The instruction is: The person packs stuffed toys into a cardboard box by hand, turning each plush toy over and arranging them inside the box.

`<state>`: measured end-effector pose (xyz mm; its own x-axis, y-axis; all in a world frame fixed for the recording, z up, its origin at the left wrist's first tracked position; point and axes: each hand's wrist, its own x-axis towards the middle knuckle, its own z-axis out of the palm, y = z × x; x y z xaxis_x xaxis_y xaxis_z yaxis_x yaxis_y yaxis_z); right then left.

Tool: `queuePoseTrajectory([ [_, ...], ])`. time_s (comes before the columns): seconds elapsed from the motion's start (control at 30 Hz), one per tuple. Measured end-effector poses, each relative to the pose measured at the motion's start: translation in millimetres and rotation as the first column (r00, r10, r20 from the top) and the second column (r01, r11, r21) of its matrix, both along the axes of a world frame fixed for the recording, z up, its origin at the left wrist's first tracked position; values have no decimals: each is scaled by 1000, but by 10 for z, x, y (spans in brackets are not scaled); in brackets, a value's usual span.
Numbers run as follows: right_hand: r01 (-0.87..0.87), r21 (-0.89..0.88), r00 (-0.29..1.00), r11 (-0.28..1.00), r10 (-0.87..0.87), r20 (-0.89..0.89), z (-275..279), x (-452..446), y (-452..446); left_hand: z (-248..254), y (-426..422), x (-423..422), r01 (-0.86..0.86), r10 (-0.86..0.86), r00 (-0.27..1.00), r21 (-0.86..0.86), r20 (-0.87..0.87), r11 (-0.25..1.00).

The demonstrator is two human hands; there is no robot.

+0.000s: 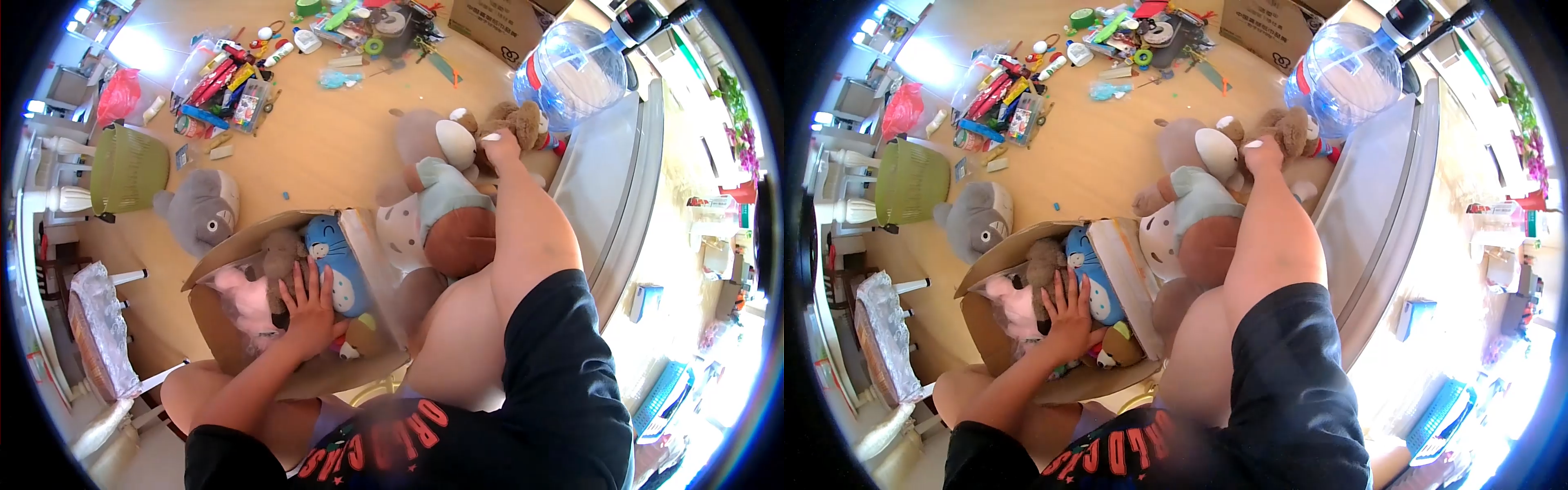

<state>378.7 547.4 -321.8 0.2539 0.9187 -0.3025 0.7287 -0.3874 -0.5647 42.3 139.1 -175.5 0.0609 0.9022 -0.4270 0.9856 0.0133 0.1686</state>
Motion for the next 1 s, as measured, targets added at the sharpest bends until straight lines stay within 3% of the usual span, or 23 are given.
queuePoseTrajectory([
  [0.1,215,97,972,972,-203,-117,219,-4,232,9,15,13,-14,14,1000,-13,5,1000],
  [0.17,421,423,895,802,-294,-334,219,-72,557,59,38,14,-18,19,1000,-77,14,997],
  [0.2,488,423,857,764,-327,-398,699,-191,574,91,62,9,-17,19,1000,-103,20,995],
  [0.3,436,127,557,891,-157,-815,1736,-489,301,241,130,-62,-48,69,992,-187,106,981],
  [0.37,417,233,414,879,44,-909,2357,-914,-157,417,217,-136,-58,82,989,-190,125,980],
  [0.4,413,282,331,866,145,-933,2615,-1119,-422,513,305,-263,-161,224,918,-211,326,964],
  [0.43,297,254,268,921,175,-947,2814,-1271,-664,614,400,-464,-250,346,790,-250,505,936],
  [0.5,74,308,183,948,291,-939,3182,-1551,-1293,911,482,-687,-481,502,286,-331,816,812],
  [0.53,-24,382,154,924,381,-912,3319,-1669,-1678,1122,458,-730,-599,452,-76,-403,889,692],
  [0.6,-185,440,-90,879,431,-898,3388,-1822,-2336,1493,341,-912,-616,155,-406,-395,901,682],
  [0.63,-354,431,-104,830,423,-900,3460,-1835,-2637,1953,188,-820,-303,276,-674,-597,686,743],
  [0.67,-516,412,-117,751,414,-903,3517,-1854,-2873,2312,37,-746,64,414,-823,-660,389,748],
  [0.7,-586,404,-106,702,428,-897,3525,-1902,-3022,2322,-127,-840,-33,468,-732,-713,495,701],
  [0.73,-647,390,-92,655,441,-893,3527,-1936,-3123,2239,-171,-858,-181,393,-617,-609,682,773],
  [0.77,-754,316,36,576,517,-855,3615,-1872,-3150,2157,-212,-877,-325,307,-452,-475,838,818],
  [0.8,-785,419,24,456,699,-715,3608,-1863,-3122,2075,-250,-898,-450,226,-265,-328,937,831],
  [0.87,-744,389,-3,543,580,-815,3689,-1882,-3300,1978,-415,-810,-476,136,-255,-247,957,844],
  [0.9,-686,393,73,612,596,-800,3726,-1905,-3416,1953,-508,-813,-489,168,-316,-312,934,815],
  [0.93,-549,403,231,732,597,-768,3703,-1951,-3581,1921,-565,-829,-519,123,-306,-273,944,810],
  [1.0,-384,727,481,569,796,-369,3820,-2038,-3796,1852,-673,-857,-570,38,-280,-198,959,797],
])
